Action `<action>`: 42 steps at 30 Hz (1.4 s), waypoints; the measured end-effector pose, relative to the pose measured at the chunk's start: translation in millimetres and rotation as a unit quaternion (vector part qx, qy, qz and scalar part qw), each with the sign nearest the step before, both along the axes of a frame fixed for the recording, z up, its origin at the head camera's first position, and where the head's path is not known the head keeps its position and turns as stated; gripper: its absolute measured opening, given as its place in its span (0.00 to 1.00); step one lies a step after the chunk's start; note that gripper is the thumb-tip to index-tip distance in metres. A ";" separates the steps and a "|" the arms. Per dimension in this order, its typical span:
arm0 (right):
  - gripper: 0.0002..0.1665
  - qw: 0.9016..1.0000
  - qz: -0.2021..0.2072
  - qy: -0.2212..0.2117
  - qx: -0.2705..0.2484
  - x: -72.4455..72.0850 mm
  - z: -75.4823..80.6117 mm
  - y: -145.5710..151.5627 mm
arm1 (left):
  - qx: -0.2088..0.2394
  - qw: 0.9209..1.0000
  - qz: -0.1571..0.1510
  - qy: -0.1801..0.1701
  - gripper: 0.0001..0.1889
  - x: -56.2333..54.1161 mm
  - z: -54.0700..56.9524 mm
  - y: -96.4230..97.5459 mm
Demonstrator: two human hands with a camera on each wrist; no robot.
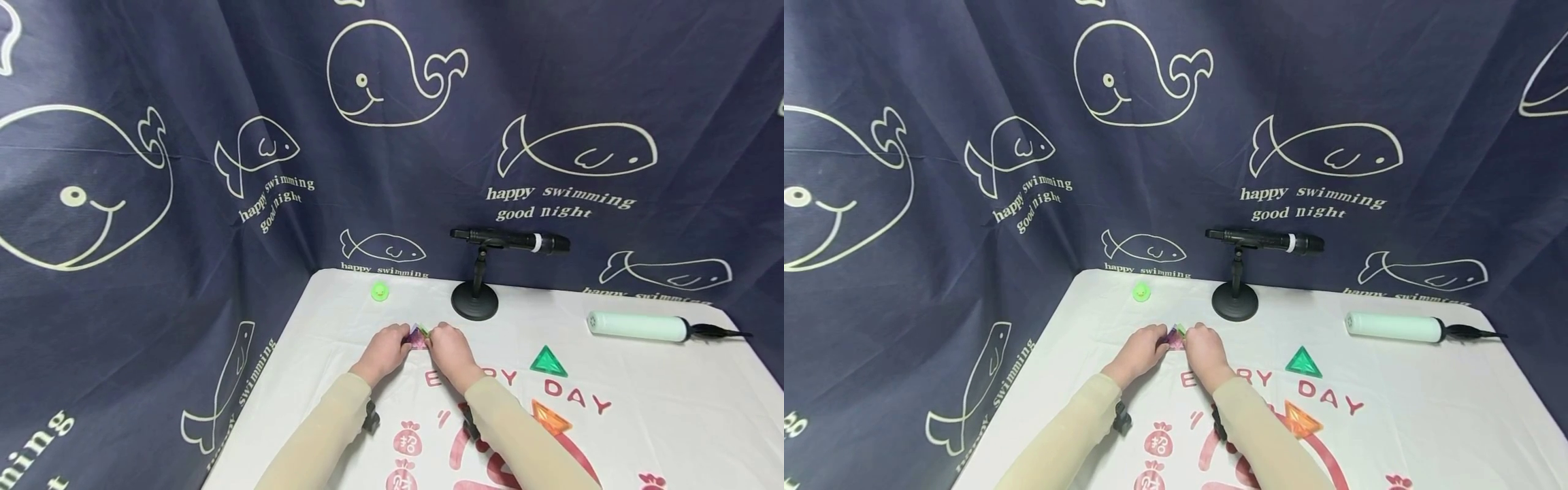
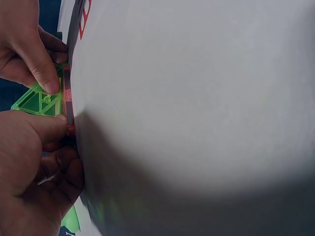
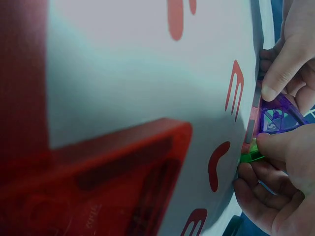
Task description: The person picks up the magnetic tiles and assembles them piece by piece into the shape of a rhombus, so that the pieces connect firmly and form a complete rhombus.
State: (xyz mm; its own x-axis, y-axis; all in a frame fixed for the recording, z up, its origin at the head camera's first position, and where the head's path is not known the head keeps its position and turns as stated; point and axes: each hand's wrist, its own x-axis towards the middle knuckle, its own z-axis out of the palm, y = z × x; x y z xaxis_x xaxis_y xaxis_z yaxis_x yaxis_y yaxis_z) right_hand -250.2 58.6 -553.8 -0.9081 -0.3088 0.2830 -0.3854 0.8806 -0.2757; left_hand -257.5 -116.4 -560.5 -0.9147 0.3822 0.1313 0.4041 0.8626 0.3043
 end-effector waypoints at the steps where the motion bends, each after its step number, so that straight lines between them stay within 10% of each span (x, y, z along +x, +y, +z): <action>1: 0.10 1.000 -0.001 0.000 0.001 0.1 0.2 0.6 | -0.001 1.000 0.001 0.002 0.09 0.0 0.0 0.6; 28: 0.16 0.997 0.020 -0.051 -0.055 9.7 3.9 14.9 | 0.068 0.996 0.049 0.002 0.15 6.6 -4.1 -3.0; 42: 0.20 0.997 -0.005 -0.040 -0.059 16.0 3.3 69.5 | 0.079 0.995 0.052 0.019 0.19 22.2 0.4 2.0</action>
